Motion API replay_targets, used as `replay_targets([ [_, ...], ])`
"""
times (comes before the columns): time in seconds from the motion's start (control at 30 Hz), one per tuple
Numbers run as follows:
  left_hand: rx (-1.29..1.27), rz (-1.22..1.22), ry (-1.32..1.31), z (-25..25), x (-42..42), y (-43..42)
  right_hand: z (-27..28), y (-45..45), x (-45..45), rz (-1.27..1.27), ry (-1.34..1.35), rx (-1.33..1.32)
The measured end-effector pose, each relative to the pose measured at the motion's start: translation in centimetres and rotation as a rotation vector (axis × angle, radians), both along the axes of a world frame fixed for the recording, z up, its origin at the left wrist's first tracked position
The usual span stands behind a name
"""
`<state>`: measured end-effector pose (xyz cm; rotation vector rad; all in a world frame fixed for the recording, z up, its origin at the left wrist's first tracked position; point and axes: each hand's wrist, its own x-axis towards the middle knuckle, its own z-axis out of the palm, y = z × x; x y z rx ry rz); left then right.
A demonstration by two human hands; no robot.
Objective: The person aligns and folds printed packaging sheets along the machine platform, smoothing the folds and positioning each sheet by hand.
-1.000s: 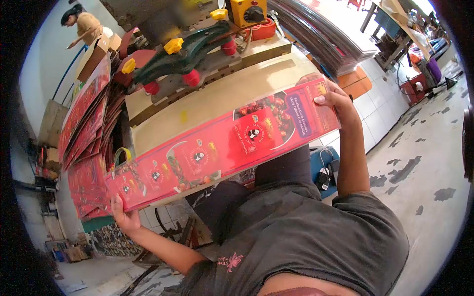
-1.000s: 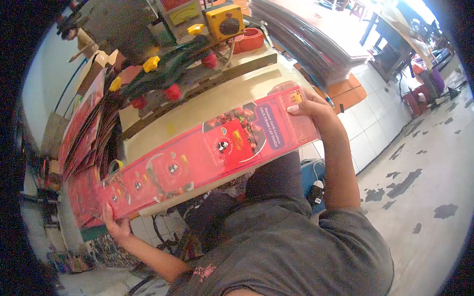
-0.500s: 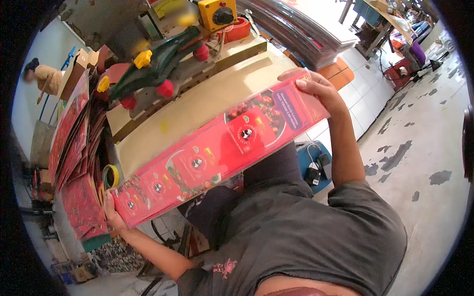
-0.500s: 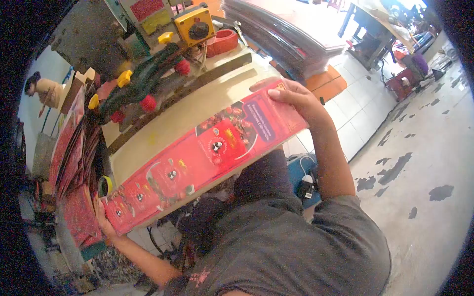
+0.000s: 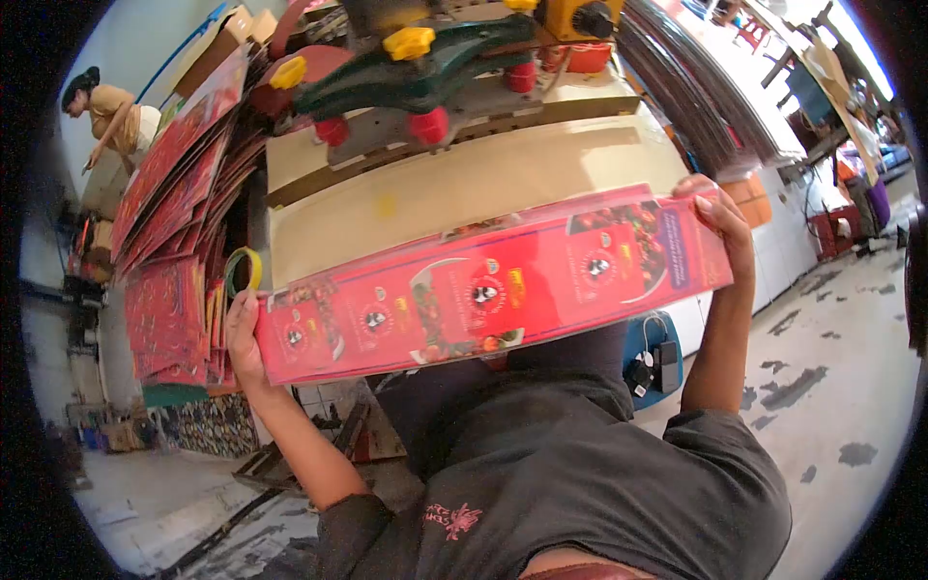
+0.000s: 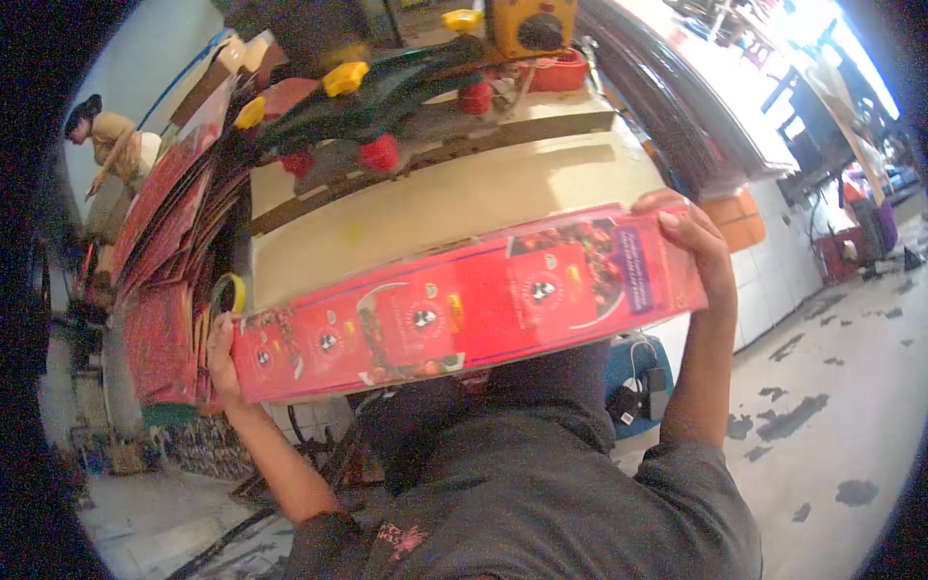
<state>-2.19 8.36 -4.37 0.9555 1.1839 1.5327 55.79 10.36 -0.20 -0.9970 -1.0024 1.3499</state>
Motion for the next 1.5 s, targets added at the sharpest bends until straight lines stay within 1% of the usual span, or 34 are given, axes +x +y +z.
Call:
replay_targets([
  [0.07, -0.003, 0.011, 0.008, -0.1, -0.1, 0.1, 0.1, -0.2, -0.5, -0.081, -0.031, 0.006],
  [0.1, -0.007, 0.002, 0.011, -0.2, -0.4, 0.1, 0.0, -0.1, -0.3, -0.065, -0.026, 0.010],
  [0.13, -0.002, -0.037, 0.074, -0.2, -0.8, 0.1, -0.2, -0.1, 0.2, -0.039, -0.040, 0.010],
  [0.17, 0.001, -0.024, 0.077, 0.0, -0.8, 0.2, -0.3, 0.0, 0.8, -0.015, -0.055, 0.012],
  [0.23, 0.009, 0.031, 0.197, 0.8, 0.2, 0.7, -0.2, 0.3, 0.7, 0.007, -0.069, 0.021],
  [0.27, 0.027, 0.010, 0.268, 1.2, 0.0, 1.0, 0.1, 0.4, 0.6, -0.043, -0.188, 0.055],
  [0.3, 0.025, 0.006, 0.265, 1.2, 0.0, 1.2, 0.6, 0.4, 0.3, -0.096, -0.308, 0.088],
  [0.37, 0.059, 0.100, 0.134, 1.2, 0.1, 1.9, 0.8, 1.1, 1.0, -0.082, -0.333, 0.085],
  [0.43, 0.048, 0.090, 0.108, 2.0, 0.1, 2.7, -0.2, 2.2, 2.4, -0.066, -0.420, 0.161],
  [0.47, 0.083, 0.017, 0.048, 2.6, 0.6, 3.0, -0.6, 2.8, 2.4, -0.048, -0.341, 0.204],
  [0.5, 0.117, -0.055, -0.011, 3.0, 1.0, 3.3, -0.6, 3.2, 2.2, -0.053, -0.343, 0.203],
  [0.53, 0.079, -0.031, -0.075, 3.0, 1.1, 3.6, -0.7, 3.6, 1.7, -0.069, -0.237, 0.192],
  [0.57, 0.077, -0.034, -0.075, 2.7, 1.5, 4.0, -0.8, 3.9, 1.5, -0.084, -0.131, 0.181],
  [0.6, 0.100, 0.034, -0.165, 2.3, 2.0, 4.4, -1.2, 4.2, 1.5, -0.111, -0.074, 0.160],
  [0.63, 0.124, 0.102, -0.255, 1.9, 2.5, 4.7, -1.5, 4.4, 1.3, -0.112, -0.074, 0.160],
  [0.7, 0.145, 0.090, -0.242, 1.6, 2.9, 4.8, -1.9, 4.8, 0.5, -0.261, 0.010, 0.135],
  [0.87, 0.170, 0.090, -0.237, 1.5, 3.5, 4.7, -3.6, 5.8, 1.9, -0.256, 0.055, 0.119],
  [0.93, 0.237, 0.078, -0.180, 1.0, 2.9, 5.1, -3.3, 5.7, 1.6, -0.240, 0.065, 0.117],
  [0.97, 0.234, 0.069, -0.185, 0.8, 2.5, 5.3, -3.3, 5.6, 1.1, -0.279, 0.076, 0.159],
  [1.0, 0.292, 0.086, -0.127, 0.5, 2.1, 5.4, -2.9, 5.4, 0.5, -0.320, 0.085, 0.203],
  [1.03, 0.352, 0.101, -0.071, 0.3, 2.1, 5.5, -2.9, 5.5, 0.4, -0.300, -0.034, 0.276],
  [1.07, 0.341, 0.082, -0.099, 0.3, 2.3, 5.2, -3.0, 5.7, 0.3, -0.288, -0.149, 0.352],
  [1.1, 0.339, 0.067, -0.108, -0.4, 2.0, 5.0, -2.6, 5.8, 0.3, -0.261, -0.133, 0.321],
  [1.17, 0.285, 0.052, 0.013, -2.2, 0.0, 4.7, -4.6, 6.1, 2.9, -0.117, -0.294, 0.349],
  [1.2, 0.284, -0.136, 0.075, -2.5, -1.1, 4.2, -4.8, 5.9, 3.3, -0.067, -0.335, 0.325],
  [1.23, 0.287, -0.150, 0.069, -2.6, -1.2, 3.6, -4.8, 5.6, 3.6, -0.017, -0.375, 0.300],
  [1.27, 0.230, -0.079, 0.330, -2.5, -1.2, 2.9, -4.7, 5.2, 3.7, -0.030, -0.381, 0.296],
  [1.3, 0.169, -0.005, 0.590, -2.4, -1.1, 2.3, -4.7, 4.8, 3.8, 0.007, -0.449, 0.271],
  [1.33, 0.169, -0.015, 0.584, -2.2, -0.9, 1.9, -4.6, 4.5, 4.0, 0.046, -0.516, 0.246],
  [1.37, 0.068, -0.022, 0.585, -1.9, -0.6, 1.4, -5.2, 4.4, 4.5, 0.040, -0.520, 0.241],
  [1.4, -0.032, -0.025, 0.587, -1.7, -0.3, 1.3, -5.5, 4.5, 4.5, 0.028, -0.583, 0.209],
  [1.43, -0.029, -0.029, 0.586, -1.7, 0.2, 1.4, -5.6, 4.6, 4.6, 0.017, -0.644, 0.177],
  [1.47, -0.022, 0.035, 0.563, -1.6, 0.7, 1.5, -5.5, 4.2, 4.5, -0.025, -0.611, 0.117],
  [1.5, -0.016, 0.097, 0.540, -1.6, 1.0, 1.7, -5.0, 4.4, 3.7, -0.030, -0.612, 0.116],
])
